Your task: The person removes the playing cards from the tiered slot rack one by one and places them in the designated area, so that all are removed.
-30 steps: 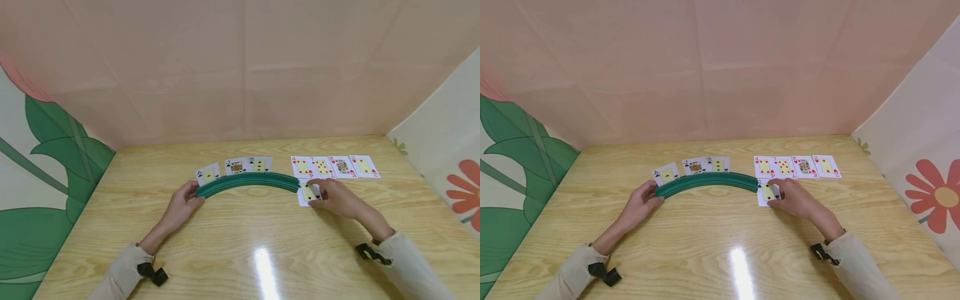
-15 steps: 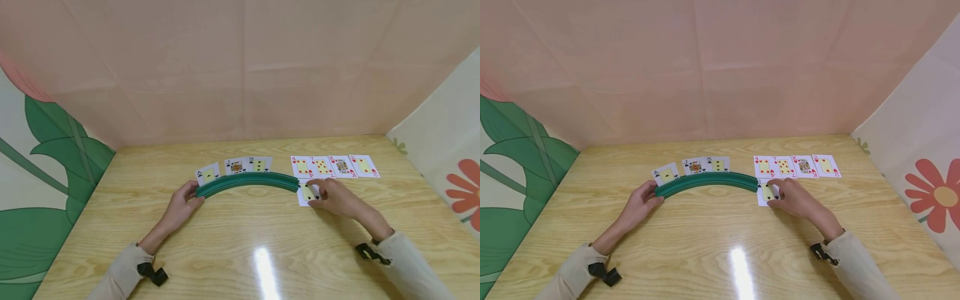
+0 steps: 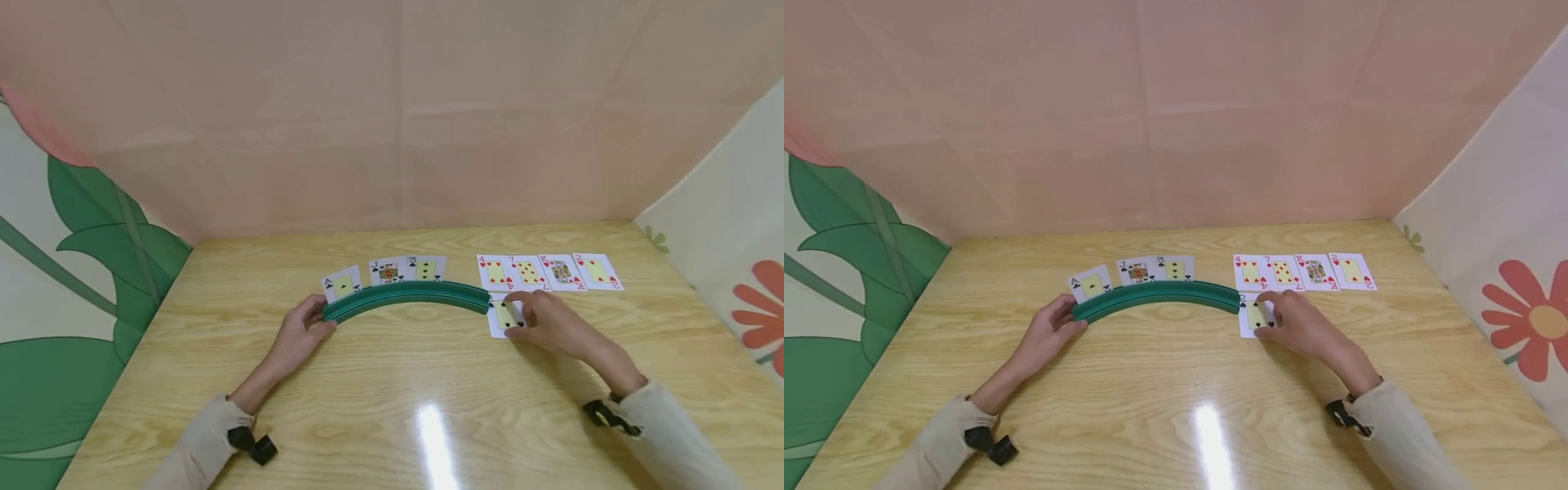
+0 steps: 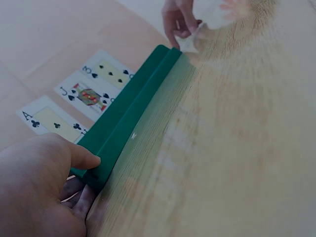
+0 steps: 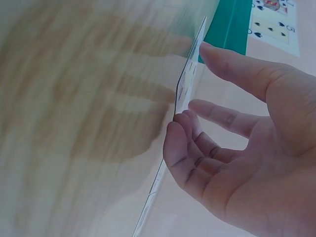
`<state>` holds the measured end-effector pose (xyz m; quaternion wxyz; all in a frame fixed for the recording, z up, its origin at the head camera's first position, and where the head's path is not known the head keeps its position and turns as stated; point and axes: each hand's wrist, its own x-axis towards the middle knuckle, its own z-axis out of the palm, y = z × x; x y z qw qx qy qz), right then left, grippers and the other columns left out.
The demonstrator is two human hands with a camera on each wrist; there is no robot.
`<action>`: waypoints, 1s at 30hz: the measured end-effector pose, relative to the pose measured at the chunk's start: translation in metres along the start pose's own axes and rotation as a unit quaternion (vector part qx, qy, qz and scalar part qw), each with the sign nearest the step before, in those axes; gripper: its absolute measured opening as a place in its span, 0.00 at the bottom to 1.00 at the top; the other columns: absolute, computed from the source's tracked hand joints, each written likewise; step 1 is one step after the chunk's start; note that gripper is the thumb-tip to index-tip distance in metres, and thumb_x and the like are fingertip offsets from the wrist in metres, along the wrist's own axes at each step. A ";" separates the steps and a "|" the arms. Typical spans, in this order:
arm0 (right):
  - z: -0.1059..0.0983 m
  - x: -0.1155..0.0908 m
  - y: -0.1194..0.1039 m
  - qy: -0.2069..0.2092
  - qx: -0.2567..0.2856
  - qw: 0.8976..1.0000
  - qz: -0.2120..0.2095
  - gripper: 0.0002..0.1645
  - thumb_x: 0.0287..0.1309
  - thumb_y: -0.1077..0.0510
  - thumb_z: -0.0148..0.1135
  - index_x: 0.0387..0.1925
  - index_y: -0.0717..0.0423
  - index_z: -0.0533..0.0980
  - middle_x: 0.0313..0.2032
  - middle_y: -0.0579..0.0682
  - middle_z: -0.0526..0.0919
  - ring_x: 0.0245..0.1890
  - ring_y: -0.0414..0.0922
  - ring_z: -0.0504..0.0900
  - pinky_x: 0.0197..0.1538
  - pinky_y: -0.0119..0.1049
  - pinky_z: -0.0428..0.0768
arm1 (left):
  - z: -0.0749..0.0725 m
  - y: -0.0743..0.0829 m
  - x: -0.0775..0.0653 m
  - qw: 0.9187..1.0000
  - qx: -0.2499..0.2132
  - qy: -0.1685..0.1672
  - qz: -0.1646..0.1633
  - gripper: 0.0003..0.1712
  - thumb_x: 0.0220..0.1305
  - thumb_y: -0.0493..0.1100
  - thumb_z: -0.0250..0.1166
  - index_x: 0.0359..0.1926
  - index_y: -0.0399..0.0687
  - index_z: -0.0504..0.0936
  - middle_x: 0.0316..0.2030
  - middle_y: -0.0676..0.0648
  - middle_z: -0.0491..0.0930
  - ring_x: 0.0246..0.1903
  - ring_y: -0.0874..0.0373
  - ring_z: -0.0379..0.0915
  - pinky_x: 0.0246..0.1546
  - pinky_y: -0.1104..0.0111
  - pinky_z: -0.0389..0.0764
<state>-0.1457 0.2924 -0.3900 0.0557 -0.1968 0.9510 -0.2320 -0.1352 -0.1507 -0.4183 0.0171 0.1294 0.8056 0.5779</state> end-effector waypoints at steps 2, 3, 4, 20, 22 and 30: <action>-0.001 0.000 -0.002 0.003 0.002 1.000 0.007 0.23 0.52 0.55 0.76 0.45 0.65 0.80 0.30 0.49 0.81 0.32 0.46 0.71 0.32 0.33 0.67 | 0.000 0.000 0.000 1.000 0.001 0.001 0.003 0.20 0.65 0.27 0.62 0.58 0.29 0.73 0.57 0.33 0.75 0.58 0.43 0.73 0.63 0.54 0.74; -0.002 0.000 -0.003 0.007 0.003 1.000 0.006 0.28 0.52 0.55 0.76 0.51 0.66 0.78 0.27 0.48 0.78 0.31 0.46 0.71 0.32 0.33 0.67 | 0.000 0.000 0.000 1.000 0.001 0.003 0.003 0.20 0.65 0.27 0.62 0.57 0.29 0.73 0.57 0.33 0.75 0.58 0.43 0.73 0.63 0.54 0.74; -0.003 0.000 -0.004 0.011 0.003 1.000 0.007 0.33 0.52 0.55 0.76 0.57 0.67 0.75 0.24 0.47 0.76 0.30 0.46 0.70 0.32 0.34 0.68 | 0.000 0.001 -0.001 1.000 0.001 0.004 0.004 0.20 0.65 0.27 0.62 0.57 0.29 0.73 0.56 0.33 0.75 0.58 0.42 0.74 0.63 0.54 0.74; -0.015 -0.001 -0.034 0.066 -0.013 0.998 0.000 0.28 0.58 0.57 0.70 0.58 0.63 0.75 0.39 0.59 0.77 0.31 0.44 0.74 0.31 0.36 0.74 | 0.002 -0.001 0.003 1.000 -0.001 -0.001 -0.003 0.20 0.65 0.27 0.63 0.58 0.30 0.73 0.57 0.34 0.75 0.58 0.42 0.74 0.64 0.55 0.74; -0.016 0.002 -0.039 0.072 -0.020 0.997 -0.009 0.27 0.59 0.58 0.70 0.58 0.62 0.76 0.39 0.58 0.78 0.33 0.47 0.76 0.33 0.37 0.75 | 0.002 0.000 0.003 1.000 -0.001 -0.001 -0.002 0.20 0.65 0.28 0.62 0.58 0.30 0.73 0.57 0.33 0.75 0.58 0.43 0.74 0.64 0.55 0.74; -0.018 0.020 -0.059 0.084 -0.019 0.995 -0.040 0.24 0.60 0.58 0.70 0.57 0.60 0.76 0.42 0.56 0.80 0.39 0.51 0.78 0.38 0.42 0.79 | 0.001 0.001 0.001 1.000 -0.001 0.001 0.001 0.20 0.65 0.28 0.62 0.57 0.30 0.73 0.57 0.33 0.75 0.58 0.42 0.74 0.63 0.55 0.74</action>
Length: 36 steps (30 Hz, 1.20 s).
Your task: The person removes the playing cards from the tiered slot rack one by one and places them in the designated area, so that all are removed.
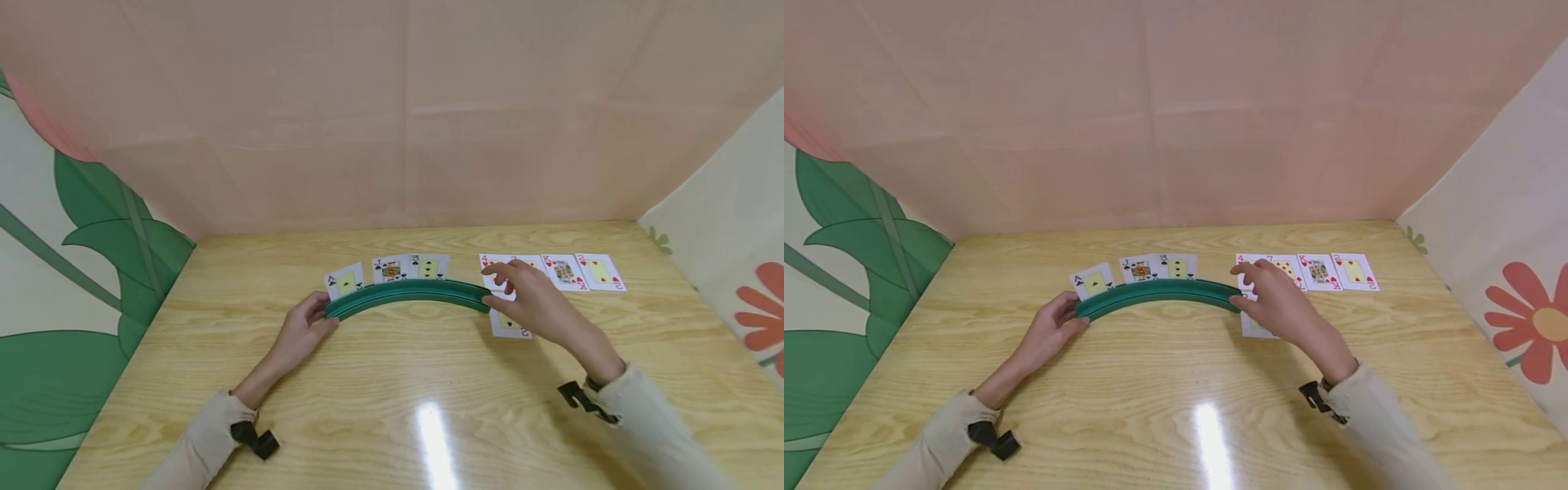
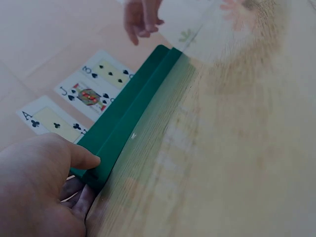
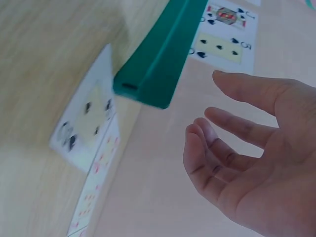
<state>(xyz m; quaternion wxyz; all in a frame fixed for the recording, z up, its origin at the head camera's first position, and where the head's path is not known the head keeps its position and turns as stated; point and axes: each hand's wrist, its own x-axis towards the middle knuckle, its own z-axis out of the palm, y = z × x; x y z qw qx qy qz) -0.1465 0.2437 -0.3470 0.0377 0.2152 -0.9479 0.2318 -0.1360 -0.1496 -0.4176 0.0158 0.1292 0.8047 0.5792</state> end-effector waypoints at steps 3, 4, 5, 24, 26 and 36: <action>0.000 0.007 -0.007 0.002 0.009 1.000 0.001 0.23 0.61 0.57 0.69 0.57 0.59 0.76 0.45 0.56 0.81 0.41 0.53 0.79 0.39 0.44 0.80 | 0.000 -0.001 0.001 1.000 -0.001 -0.001 0.004 0.20 0.65 0.28 0.62 0.57 0.29 0.73 0.57 0.33 0.75 0.58 0.43 0.74 0.63 0.55 0.75; 0.000 0.009 -0.009 0.003 0.013 1.000 0.000 0.23 0.61 0.57 0.69 0.57 0.59 0.76 0.46 0.57 0.81 0.42 0.53 0.79 0.40 0.45 0.80 | 0.000 -0.002 0.001 1.000 0.000 -0.001 0.004 0.20 0.65 0.28 0.62 0.57 0.29 0.73 0.57 0.33 0.75 0.58 0.43 0.74 0.63 0.55 0.75; 0.000 0.012 -0.011 0.004 0.017 1.000 -0.001 0.23 0.61 0.57 0.69 0.57 0.60 0.76 0.46 0.57 0.81 0.42 0.54 0.79 0.40 0.45 0.80 | 0.000 -0.002 0.001 1.000 -0.001 0.000 0.004 0.20 0.65 0.28 0.63 0.57 0.29 0.73 0.57 0.33 0.75 0.58 0.43 0.74 0.63 0.55 0.75; 0.007 0.057 -0.049 0.037 0.061 0.997 -0.032 0.22 0.64 0.59 0.66 0.58 0.58 0.76 0.50 0.56 0.80 0.46 0.52 0.79 0.45 0.48 0.84 | 0.001 -0.036 0.011 1.000 0.001 0.006 0.000 0.21 0.66 0.29 0.63 0.59 0.34 0.73 0.59 0.36 0.75 0.59 0.45 0.73 0.64 0.56 0.74; 0.009 0.059 -0.051 0.040 0.068 0.996 -0.039 0.21 0.64 0.60 0.65 0.58 0.59 0.77 0.50 0.57 0.81 0.46 0.52 0.79 0.44 0.48 0.84 | 0.001 -0.039 0.011 1.000 0.002 0.006 0.003 0.20 0.66 0.30 0.64 0.58 0.36 0.74 0.58 0.37 0.75 0.58 0.47 0.74 0.63 0.59 0.75; 0.025 0.061 -0.050 0.032 0.069 0.996 -0.042 0.15 0.67 0.61 0.62 0.53 0.60 0.79 0.48 0.56 0.84 0.43 0.48 0.81 0.41 0.44 0.85 | 0.001 -0.041 0.010 1.000 0.003 0.006 0.007 0.20 0.65 0.33 0.65 0.57 0.40 0.75 0.57 0.42 0.77 0.58 0.50 0.75 0.62 0.62 0.76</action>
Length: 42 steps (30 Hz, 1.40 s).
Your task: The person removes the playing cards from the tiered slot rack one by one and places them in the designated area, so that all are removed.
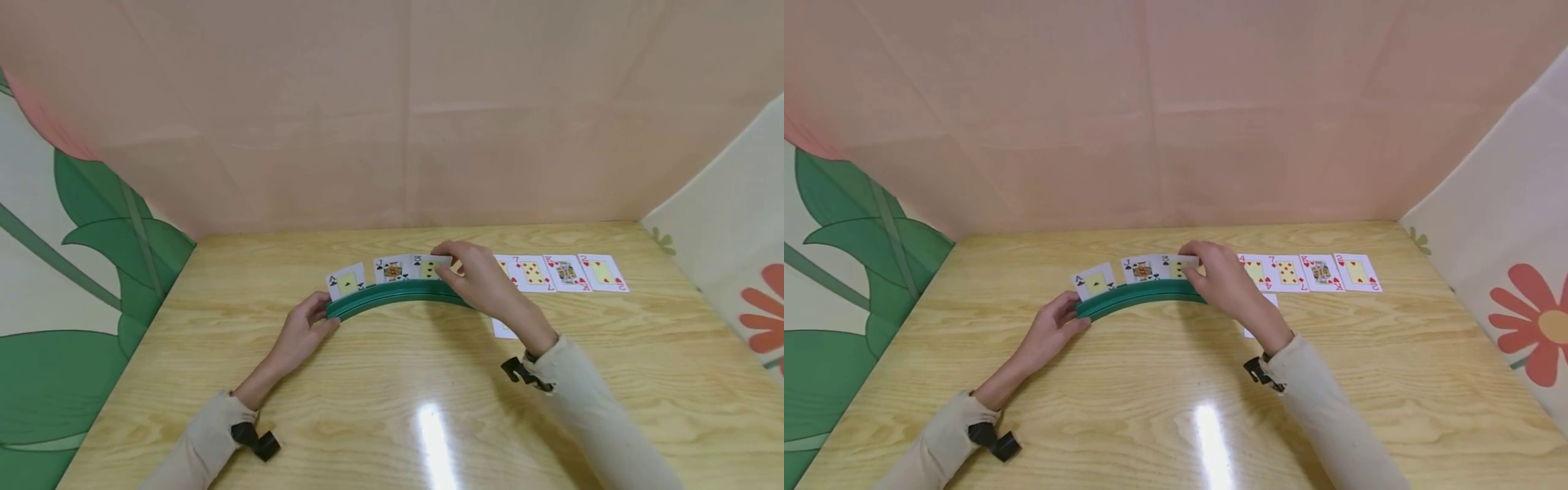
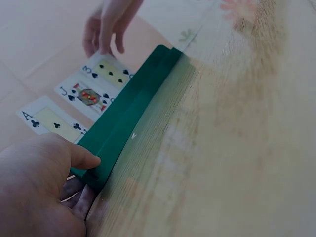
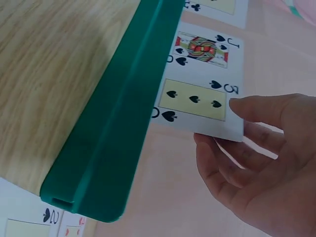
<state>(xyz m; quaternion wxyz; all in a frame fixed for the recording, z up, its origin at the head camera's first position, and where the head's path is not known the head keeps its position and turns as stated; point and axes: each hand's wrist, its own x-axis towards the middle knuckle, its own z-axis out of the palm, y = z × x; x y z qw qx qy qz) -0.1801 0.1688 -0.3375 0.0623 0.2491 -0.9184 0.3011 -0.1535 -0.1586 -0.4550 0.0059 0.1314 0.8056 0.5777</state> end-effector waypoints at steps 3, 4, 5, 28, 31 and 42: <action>0.002 0.001 0.003 -0.005 0.004 1.000 0.003 0.13 0.68 0.61 0.61 0.51 0.60 0.80 0.45 0.55 0.85 0.40 0.47 0.82 0.39 0.42 0.85 | 0.000 0.001 0.000 1.000 0.002 0.001 -0.007 0.20 0.66 0.32 0.65 0.58 0.39 0.75 0.58 0.40 0.76 0.58 0.49 0.74 0.63 0.61 0.75; 0.003 0.001 0.004 -0.006 0.005 1.000 0.005 0.13 0.68 0.61 0.60 0.51 0.61 0.81 0.43 0.55 0.86 0.39 0.47 0.83 0.39 0.42 0.86 | 0.000 0.001 0.000 1.000 0.002 0.002 -0.009 0.20 0.66 0.32 0.65 0.58 0.38 0.75 0.58 0.39 0.76 0.59 0.48 0.74 0.63 0.60 0.75; 0.003 0.001 0.005 -0.006 0.006 1.000 0.007 0.12 0.68 0.61 0.60 0.50 0.61 0.81 0.42 0.55 0.86 0.39 0.47 0.83 0.39 0.42 0.86 | 0.001 0.002 0.000 1.000 0.000 0.002 -0.012 0.21 0.65 0.31 0.65 0.58 0.37 0.74 0.58 0.38 0.76 0.59 0.47 0.74 0.63 0.60 0.75; 0.004 0.001 0.011 -0.012 0.007 1.000 0.010 0.11 0.67 0.63 0.60 0.46 0.62 0.84 0.43 0.57 0.87 0.40 0.49 0.87 0.40 0.44 0.88 | 0.001 0.009 -0.002 1.000 -0.001 -0.002 -0.015 0.21 0.65 0.29 0.63 0.59 0.32 0.73 0.59 0.34 0.75 0.59 0.44 0.73 0.64 0.57 0.74; 0.005 0.002 0.011 -0.013 0.008 1.000 0.010 0.10 0.67 0.63 0.60 0.46 0.62 0.84 0.43 0.57 0.87 0.39 0.49 0.87 0.39 0.44 0.88 | 0.000 0.003 0.000 1.000 -0.003 0.001 -0.012 0.22 0.65 0.30 0.64 0.59 0.34 0.73 0.59 0.35 0.75 0.59 0.45 0.73 0.63 0.58 0.75; 0.005 0.001 0.012 -0.015 0.011 1.000 0.006 0.10 0.67 0.64 0.61 0.45 0.62 0.84 0.43 0.57 0.87 0.39 0.48 0.86 0.39 0.43 0.88 | 0.000 0.004 -0.001 1.000 -0.006 0.000 -0.017 0.21 0.65 0.31 0.65 0.58 0.35 0.74 0.58 0.37 0.76 0.58 0.47 0.74 0.62 0.60 0.76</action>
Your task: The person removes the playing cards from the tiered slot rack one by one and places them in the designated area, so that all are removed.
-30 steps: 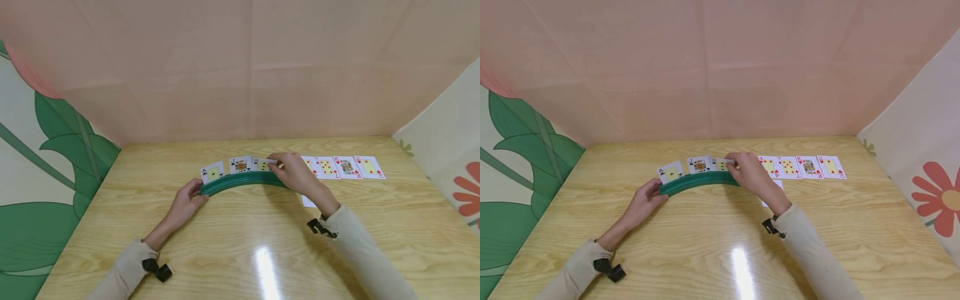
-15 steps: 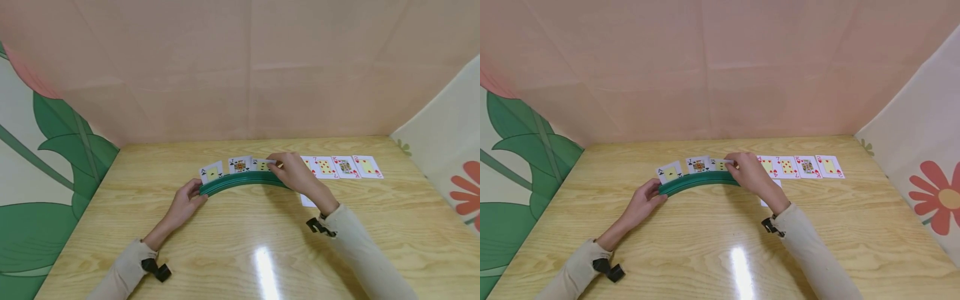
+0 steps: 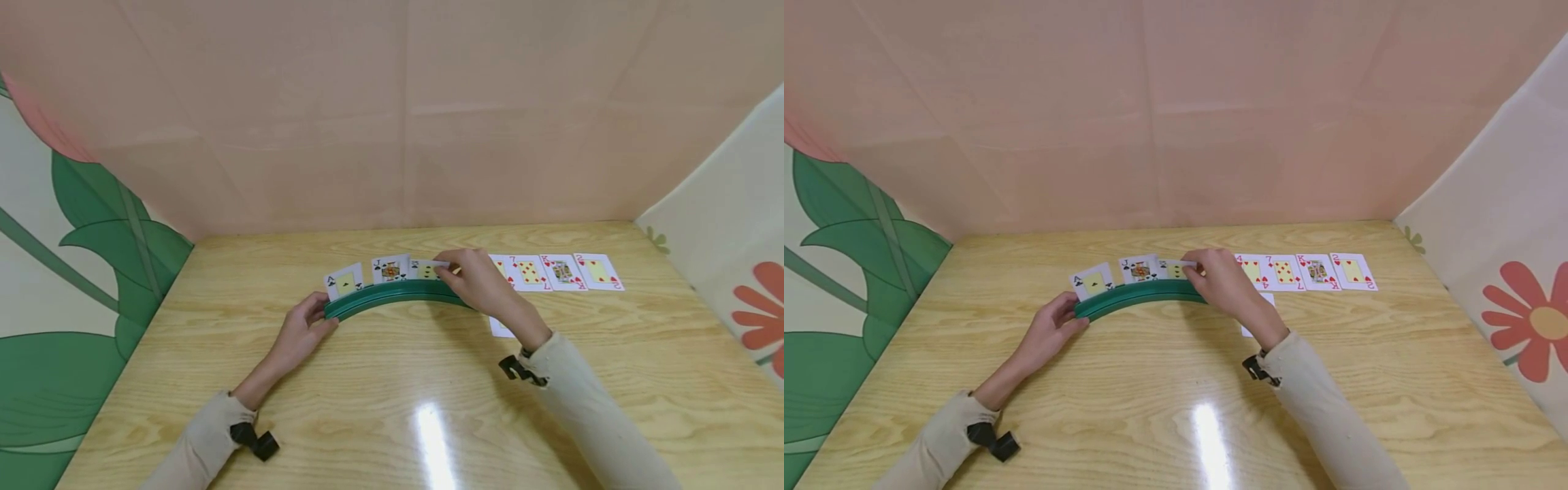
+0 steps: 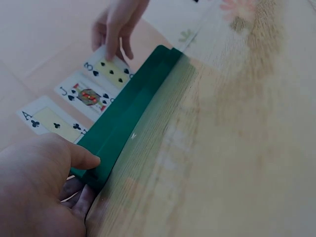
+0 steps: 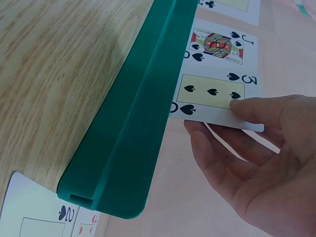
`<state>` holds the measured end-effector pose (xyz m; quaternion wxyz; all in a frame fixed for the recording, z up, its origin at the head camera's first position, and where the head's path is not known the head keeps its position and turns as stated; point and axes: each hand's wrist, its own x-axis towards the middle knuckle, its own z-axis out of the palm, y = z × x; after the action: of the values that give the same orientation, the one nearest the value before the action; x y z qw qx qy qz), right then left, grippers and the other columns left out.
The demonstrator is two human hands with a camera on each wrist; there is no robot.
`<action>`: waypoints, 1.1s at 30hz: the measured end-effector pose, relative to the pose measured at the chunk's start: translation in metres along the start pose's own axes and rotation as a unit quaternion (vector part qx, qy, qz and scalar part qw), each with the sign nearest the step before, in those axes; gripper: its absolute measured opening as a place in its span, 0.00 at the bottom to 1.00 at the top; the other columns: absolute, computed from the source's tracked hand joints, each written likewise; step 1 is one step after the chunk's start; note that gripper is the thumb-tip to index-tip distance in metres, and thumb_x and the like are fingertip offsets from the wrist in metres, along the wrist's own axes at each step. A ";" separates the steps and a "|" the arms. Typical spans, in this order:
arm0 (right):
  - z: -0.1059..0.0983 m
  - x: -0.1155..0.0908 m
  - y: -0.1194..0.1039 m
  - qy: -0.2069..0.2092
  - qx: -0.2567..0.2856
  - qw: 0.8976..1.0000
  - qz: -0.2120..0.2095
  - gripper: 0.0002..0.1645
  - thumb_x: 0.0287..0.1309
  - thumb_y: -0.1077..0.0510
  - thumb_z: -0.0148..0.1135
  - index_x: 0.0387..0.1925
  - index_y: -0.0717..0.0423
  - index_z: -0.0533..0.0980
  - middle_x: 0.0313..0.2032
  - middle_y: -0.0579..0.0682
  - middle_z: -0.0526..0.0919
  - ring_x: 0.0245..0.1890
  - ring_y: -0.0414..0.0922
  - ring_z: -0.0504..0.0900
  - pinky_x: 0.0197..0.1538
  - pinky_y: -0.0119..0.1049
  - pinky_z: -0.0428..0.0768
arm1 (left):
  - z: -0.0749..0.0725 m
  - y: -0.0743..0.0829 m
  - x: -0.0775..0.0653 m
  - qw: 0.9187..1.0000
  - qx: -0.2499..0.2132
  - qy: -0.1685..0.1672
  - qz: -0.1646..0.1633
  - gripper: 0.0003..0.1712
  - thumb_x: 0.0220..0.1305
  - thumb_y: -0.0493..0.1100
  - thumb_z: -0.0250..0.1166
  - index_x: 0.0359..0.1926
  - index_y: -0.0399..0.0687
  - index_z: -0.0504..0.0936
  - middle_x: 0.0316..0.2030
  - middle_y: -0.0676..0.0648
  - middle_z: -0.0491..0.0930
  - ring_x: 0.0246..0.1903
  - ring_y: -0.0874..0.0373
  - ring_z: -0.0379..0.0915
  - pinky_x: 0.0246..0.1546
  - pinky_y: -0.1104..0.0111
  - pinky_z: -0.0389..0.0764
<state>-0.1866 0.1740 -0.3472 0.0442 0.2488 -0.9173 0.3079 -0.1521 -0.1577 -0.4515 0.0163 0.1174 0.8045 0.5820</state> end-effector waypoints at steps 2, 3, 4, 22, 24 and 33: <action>0.000 0.000 0.000 0.000 0.000 1.000 -0.003 0.10 0.66 0.64 0.61 0.45 0.62 0.84 0.43 0.57 0.87 0.39 0.49 0.86 0.38 0.42 0.88 | 0.000 0.000 0.000 1.000 0.001 -0.001 -0.001 0.21 0.65 0.31 0.64 0.59 0.34 0.73 0.58 0.35 0.75 0.59 0.45 0.73 0.63 0.58 0.75; 0.000 0.000 0.000 0.000 0.001 1.000 -0.005 0.10 0.66 0.65 0.61 0.45 0.62 0.84 0.43 0.57 0.87 0.39 0.49 0.86 0.38 0.42 0.88 | 0.000 0.001 0.000 1.000 0.002 -0.001 -0.002 0.21 0.65 0.30 0.64 0.59 0.33 0.73 0.59 0.35 0.75 0.59 0.44 0.73 0.63 0.57 0.74; 0.000 -0.001 0.000 0.000 0.002 1.000 -0.007 0.10 0.66 0.65 0.61 0.45 0.62 0.84 0.43 0.57 0.87 0.39 0.48 0.86 0.38 0.42 0.88 | 0.001 0.004 0.000 1.000 0.002 -0.003 -0.003 0.21 0.65 0.29 0.64 0.59 0.32 0.73 0.59 0.34 0.75 0.59 0.44 0.73 0.64 0.56 0.74; -0.004 -0.002 0.000 0.006 0.009 1.000 -0.006 0.11 0.67 0.64 0.61 0.47 0.62 0.84 0.43 0.57 0.87 0.39 0.49 0.87 0.39 0.42 0.88 | -0.002 0.036 -0.010 1.000 0.001 -0.011 0.000 0.20 0.65 0.28 0.62 0.57 0.29 0.73 0.58 0.33 0.75 0.59 0.43 0.73 0.63 0.55 0.74; -0.005 -0.002 -0.001 0.006 0.007 1.000 -0.003 0.11 0.67 0.64 0.61 0.47 0.61 0.84 0.43 0.57 0.87 0.39 0.49 0.87 0.39 0.42 0.88 | -0.002 0.035 -0.009 1.000 0.004 -0.011 0.001 0.20 0.65 0.27 0.62 0.58 0.29 0.73 0.58 0.33 0.75 0.59 0.43 0.73 0.63 0.55 0.75; -0.011 -0.004 -0.007 0.006 0.001 1.000 0.007 0.12 0.68 0.62 0.60 0.48 0.61 0.84 0.44 0.56 0.87 0.39 0.48 0.87 0.40 0.43 0.88 | -0.001 0.035 -0.009 1.000 0.003 -0.011 0.004 0.20 0.65 0.27 0.62 0.57 0.29 0.73 0.58 0.33 0.75 0.59 0.43 0.73 0.63 0.55 0.75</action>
<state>-0.1804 0.1773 -0.3355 0.0477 0.2402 -0.9185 0.3106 -0.1373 -0.1506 -0.4194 0.0228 0.1270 0.8054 0.5785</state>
